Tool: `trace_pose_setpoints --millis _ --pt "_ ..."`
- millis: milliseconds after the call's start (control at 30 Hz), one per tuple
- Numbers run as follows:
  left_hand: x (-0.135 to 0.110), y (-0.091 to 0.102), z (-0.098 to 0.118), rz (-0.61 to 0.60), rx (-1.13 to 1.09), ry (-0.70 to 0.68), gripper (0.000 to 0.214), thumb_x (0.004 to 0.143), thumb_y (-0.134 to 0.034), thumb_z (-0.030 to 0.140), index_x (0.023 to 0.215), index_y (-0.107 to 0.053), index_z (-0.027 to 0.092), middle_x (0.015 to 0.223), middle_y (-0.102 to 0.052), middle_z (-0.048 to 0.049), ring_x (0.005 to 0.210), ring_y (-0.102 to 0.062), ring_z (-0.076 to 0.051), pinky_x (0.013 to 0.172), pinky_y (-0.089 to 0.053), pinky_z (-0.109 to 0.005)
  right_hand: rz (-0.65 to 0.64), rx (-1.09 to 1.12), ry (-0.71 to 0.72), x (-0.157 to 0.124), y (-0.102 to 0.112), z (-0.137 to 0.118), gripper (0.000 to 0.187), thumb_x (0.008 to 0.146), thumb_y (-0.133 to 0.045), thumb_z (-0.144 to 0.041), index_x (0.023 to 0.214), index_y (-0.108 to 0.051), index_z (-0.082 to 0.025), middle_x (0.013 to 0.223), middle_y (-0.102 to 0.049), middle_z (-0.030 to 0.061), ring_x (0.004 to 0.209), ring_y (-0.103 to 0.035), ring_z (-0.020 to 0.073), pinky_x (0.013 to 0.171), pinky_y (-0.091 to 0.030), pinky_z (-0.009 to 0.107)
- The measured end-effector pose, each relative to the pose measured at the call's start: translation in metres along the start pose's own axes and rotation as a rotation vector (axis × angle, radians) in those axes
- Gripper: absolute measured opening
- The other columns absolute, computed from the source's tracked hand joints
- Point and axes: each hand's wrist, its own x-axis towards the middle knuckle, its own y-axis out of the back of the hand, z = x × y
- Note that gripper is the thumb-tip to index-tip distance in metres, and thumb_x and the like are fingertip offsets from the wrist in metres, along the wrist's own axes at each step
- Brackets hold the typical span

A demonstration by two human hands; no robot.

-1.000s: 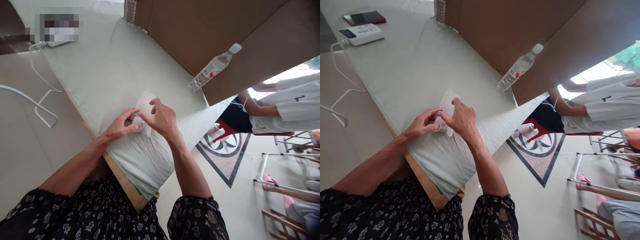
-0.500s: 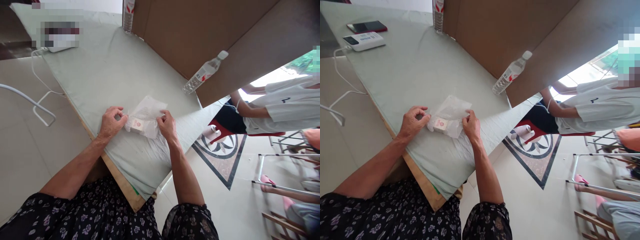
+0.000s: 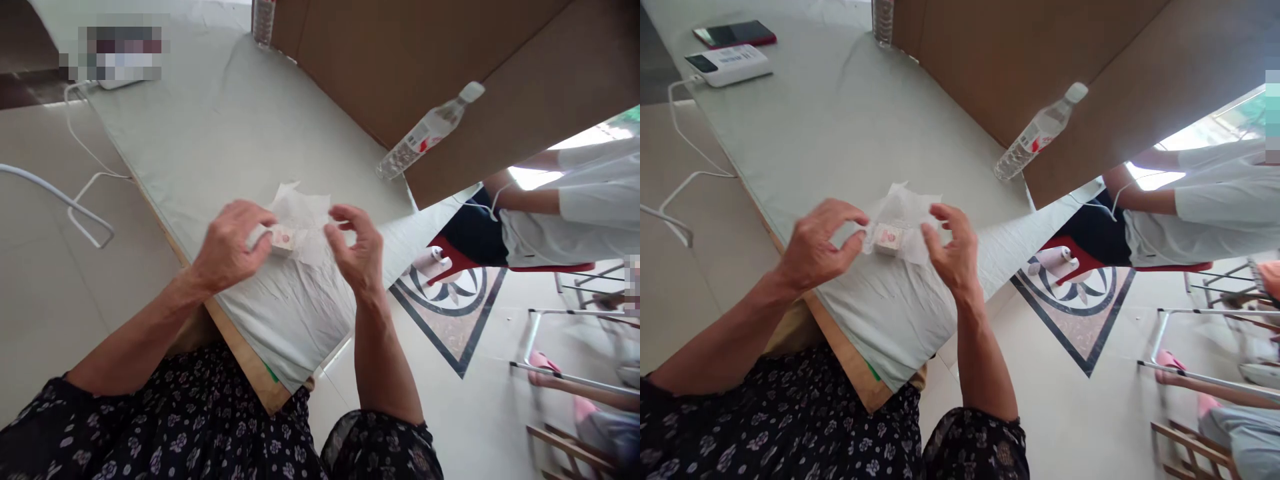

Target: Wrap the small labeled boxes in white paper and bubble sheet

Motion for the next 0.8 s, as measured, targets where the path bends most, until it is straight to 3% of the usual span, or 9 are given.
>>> trace_pose_setpoints --millis 100,167,233,300,400,500,600,700,800 --pt "0.019 -0.014 0.008 -0.284 -0.102 -0.145 0.038 0.093 -0.049 0.018 0.129 -0.061 0.018 0.128 -0.072 -0.0116 0.122 -0.065 -0.025 0.108 -0.051 -0.042 -0.295 -0.026 0.062 0.008 -0.01 -0.004 0.045 0.094 -0.066 -0.053 0.129 -0.067 -0.025 0.134 -0.072 0.0117 0.124 -0.067 0.0282 0.103 -0.055 0.048" --pt "0.031 -0.021 -0.001 -0.456 -0.079 -0.056 0.054 0.095 -0.049 0.026 0.147 -0.049 0.015 0.144 -0.065 -0.0156 0.132 -0.061 -0.028 0.111 -0.049 -0.043 -0.395 -0.066 -0.014 0.013 -0.016 0.004 0.053 0.093 -0.067 -0.057 0.133 -0.066 -0.022 0.129 -0.075 0.0127 0.119 -0.069 0.0297 0.103 -0.055 0.049" --pt "0.039 -0.021 -0.014 -0.613 -0.04 0.097 0.065 0.098 -0.045 0.037 0.158 -0.038 0.012 0.15 -0.06 -0.0191 0.134 -0.061 -0.03 0.109 -0.049 -0.044 -0.414 -0.065 -0.09 0.015 -0.017 0.012 0.053 0.091 -0.07 -0.054 0.133 -0.068 -0.02 0.116 -0.079 0.011 0.106 -0.073 0.0272 0.096 -0.057 0.045" --pt "0.042 -0.014 -0.026 -0.643 -0.013 0.225 0.068 0.1 -0.038 0.044 0.16 -0.036 0.012 0.142 -0.066 -0.0183 0.124 -0.066 -0.031 0.105 -0.05 -0.044 -0.396 -0.006 -0.091 0.012 -0.013 0.012 0.047 0.091 -0.071 -0.048 0.13 -0.07 -0.021 0.108 -0.079 0.008 0.098 -0.073 0.0235 0.09 -0.058 0.039" --pt "0.039 0.0 -0.037 -0.545 -0.067 0.321 0.064 0.103 -0.028 0.054 0.144 -0.057 0.015 0.122 -0.074 -0.0132 0.112 -0.069 -0.029 0.096 -0.052 -0.041 -0.457 0.142 0.02 -0.003 -0.002 0.0 0.036 0.095 -0.069 -0.043 0.125 -0.073 -0.024 0.102 -0.079 0.0044 0.097 -0.073 0.0195 0.091 -0.056 0.035" --pt "0.03 0.007 -0.045 -0.543 -0.152 0.385 0.062 0.101 -0.027 0.059 0.117 -0.07 0.016 0.102 -0.076 -0.0097 0.09 -0.07 -0.024 0.081 -0.053 -0.036 -0.716 0.239 0.097 -0.024 0.007 -0.014 0.029 0.097 -0.069 -0.043 0.119 -0.077 -0.025 0.094 -0.08 0.0024 0.093 -0.074 0.0174 0.092 -0.055 0.035" --pt "0.017 0.007 -0.051 -0.604 -0.186 0.437 0.054 0.096 -0.043 0.056 0.125 -0.068 0.017 0.099 -0.075 -0.0065 0.081 -0.07 -0.022 0.077 -0.054 -0.034 -0.916 0.236 0.019 -0.042 0.014 -0.017 0.026 0.099 -0.067 -0.041 0.116 -0.078 -0.024 0.097 -0.082 0.0028 0.089 -0.075 0.0169 0.08 -0.055 0.031" --pt "0.002 0.004 -0.047 -0.645 -0.071 0.34 0.063 0.086 -0.061 0.05 0.14 -0.06 0.019 0.113 -0.074 -0.0082 0.094 -0.07 -0.025 0.087 -0.055 -0.037 -0.813 0.193 -0.129 -0.047 0.017 -0.014 0.025 0.101 -0.062 -0.038 0.115 -0.077 -0.023 0.1 -0.082 0.0036 0.087 -0.075 0.0166 0.071 -0.055 0.029" --pt "-0.013 -0.002 -0.035 -0.627 0.101 0.24 0.072 0.084 -0.067 0.045 0.15 -0.051 0.021 0.137 -0.064 -0.0125 0.114 -0.066 -0.03 0.094 -0.055 -0.041 -0.507 0.053 -0.109 -0.038 0.004 -0.012 0.028 0.097 -0.065 -0.036 0.12 -0.074 -0.024 0.116 -0.079 0.0066 0.1 -0.073 0.0209 0.088 -0.058 0.037"
